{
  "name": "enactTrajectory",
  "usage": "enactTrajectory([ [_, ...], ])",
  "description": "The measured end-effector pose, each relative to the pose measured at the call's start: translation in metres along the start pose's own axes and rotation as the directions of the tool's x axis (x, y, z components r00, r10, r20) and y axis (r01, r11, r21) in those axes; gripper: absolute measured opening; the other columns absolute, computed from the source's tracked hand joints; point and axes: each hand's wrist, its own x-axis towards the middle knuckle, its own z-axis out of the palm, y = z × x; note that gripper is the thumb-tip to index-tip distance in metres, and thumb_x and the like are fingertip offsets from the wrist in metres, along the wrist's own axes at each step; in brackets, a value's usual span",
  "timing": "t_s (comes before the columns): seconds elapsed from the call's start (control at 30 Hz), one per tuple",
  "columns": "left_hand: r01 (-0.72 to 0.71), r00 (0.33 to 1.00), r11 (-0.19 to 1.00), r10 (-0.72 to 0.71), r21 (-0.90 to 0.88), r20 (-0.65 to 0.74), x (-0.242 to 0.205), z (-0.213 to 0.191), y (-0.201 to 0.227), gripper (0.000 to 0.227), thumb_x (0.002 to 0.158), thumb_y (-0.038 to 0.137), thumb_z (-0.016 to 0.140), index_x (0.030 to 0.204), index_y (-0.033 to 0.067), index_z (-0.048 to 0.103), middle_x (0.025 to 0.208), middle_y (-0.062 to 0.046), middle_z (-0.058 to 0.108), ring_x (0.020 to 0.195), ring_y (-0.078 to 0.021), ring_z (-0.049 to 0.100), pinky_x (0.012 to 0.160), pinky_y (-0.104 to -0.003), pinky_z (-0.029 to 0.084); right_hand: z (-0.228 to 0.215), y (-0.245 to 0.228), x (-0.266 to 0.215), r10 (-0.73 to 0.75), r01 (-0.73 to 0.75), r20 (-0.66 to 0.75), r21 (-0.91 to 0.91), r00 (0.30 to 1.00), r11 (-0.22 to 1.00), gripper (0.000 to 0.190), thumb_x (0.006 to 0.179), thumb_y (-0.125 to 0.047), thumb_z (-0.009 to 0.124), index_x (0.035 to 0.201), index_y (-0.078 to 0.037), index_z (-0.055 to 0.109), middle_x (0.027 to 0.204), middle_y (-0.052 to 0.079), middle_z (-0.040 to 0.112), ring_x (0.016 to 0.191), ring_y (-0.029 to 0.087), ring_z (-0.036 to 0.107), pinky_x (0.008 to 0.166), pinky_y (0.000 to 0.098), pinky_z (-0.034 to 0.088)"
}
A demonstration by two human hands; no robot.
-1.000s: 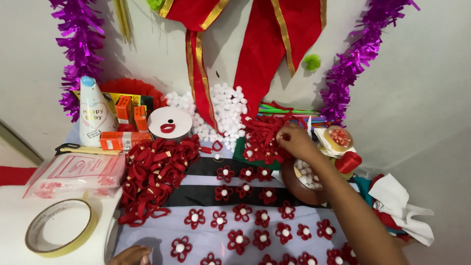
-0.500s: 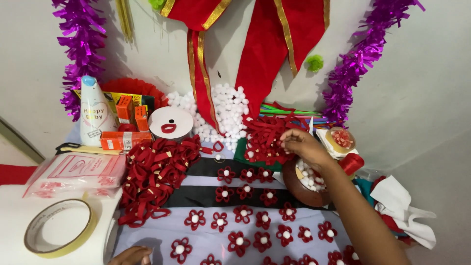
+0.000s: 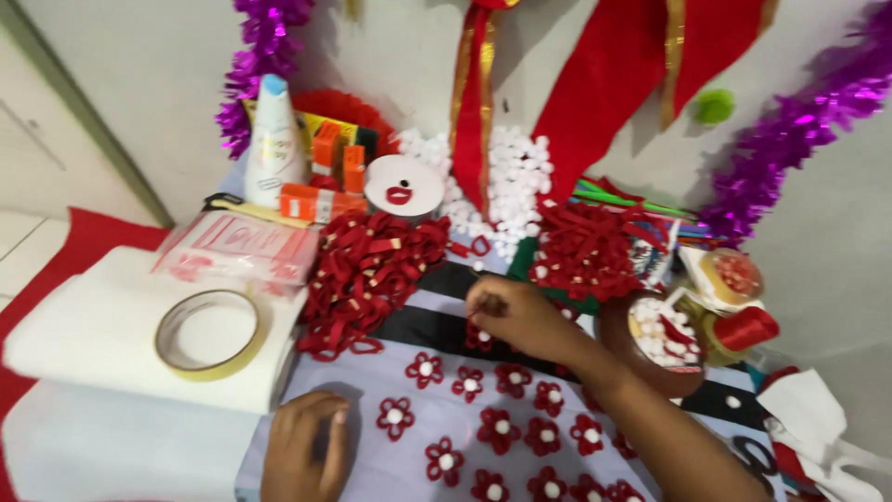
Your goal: Adding white centers to red fabric flower petals to assemble decorative flowers on a striped cloth.
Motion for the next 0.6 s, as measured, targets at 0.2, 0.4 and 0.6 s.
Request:
enactTrajectory([
  [0.2,0.007,1.0,1.0,-0.007,0.0,0.026,0.016,-0.009,0.022,0.015,0.098,0.015,0.058,0.103,0.0085,0.07,0.105,-0.006,0.072,0.099,-0.0226,0.068,0.092,-0.033,0.048,0.053,-0.005,0.046,-0.027,0.08,0.14,-0.382,0.99,0.921,0.014,0.092,-0.005,0.06,0.09,-0.013,0.072,0.093,0.003,0.074,0.078,0.017,0.07,0.067,0.0326,0.053],
  [0.4,0.065,0.996,0.994,-0.07,0.092,0.048,0.005,-0.003,0.01,0.015,0.096,0.025,0.057,0.101,0.0208,0.071,0.107,0.004,0.073,0.099,-0.0157,0.067,0.091,-0.034,0.042,0.053,0.02,0.055,-0.12,0.107,0.015,-0.578,0.993,0.809,0.009,0.093,-0.021,0.069,0.093,-0.02,0.077,0.096,-0.008,0.077,0.096,0.02,0.065,0.095,0.0417,0.04],
  [0.6,0.057,0.997,0.994,-0.061,0.094,0.038,0.01,-0.006,0.017,0.015,0.096,0.023,0.058,0.102,0.0201,0.071,0.107,0.004,0.073,0.098,-0.0153,0.067,0.088,-0.033,0.042,0.023,0.008,0.046,-0.204,0.284,0.213,-0.476,0.955,0.833,0.031,0.091,-0.001,0.059,0.11,-0.019,0.076,0.107,0.002,0.067,0.098,0.025,0.06,0.089,0.0398,0.047],
])
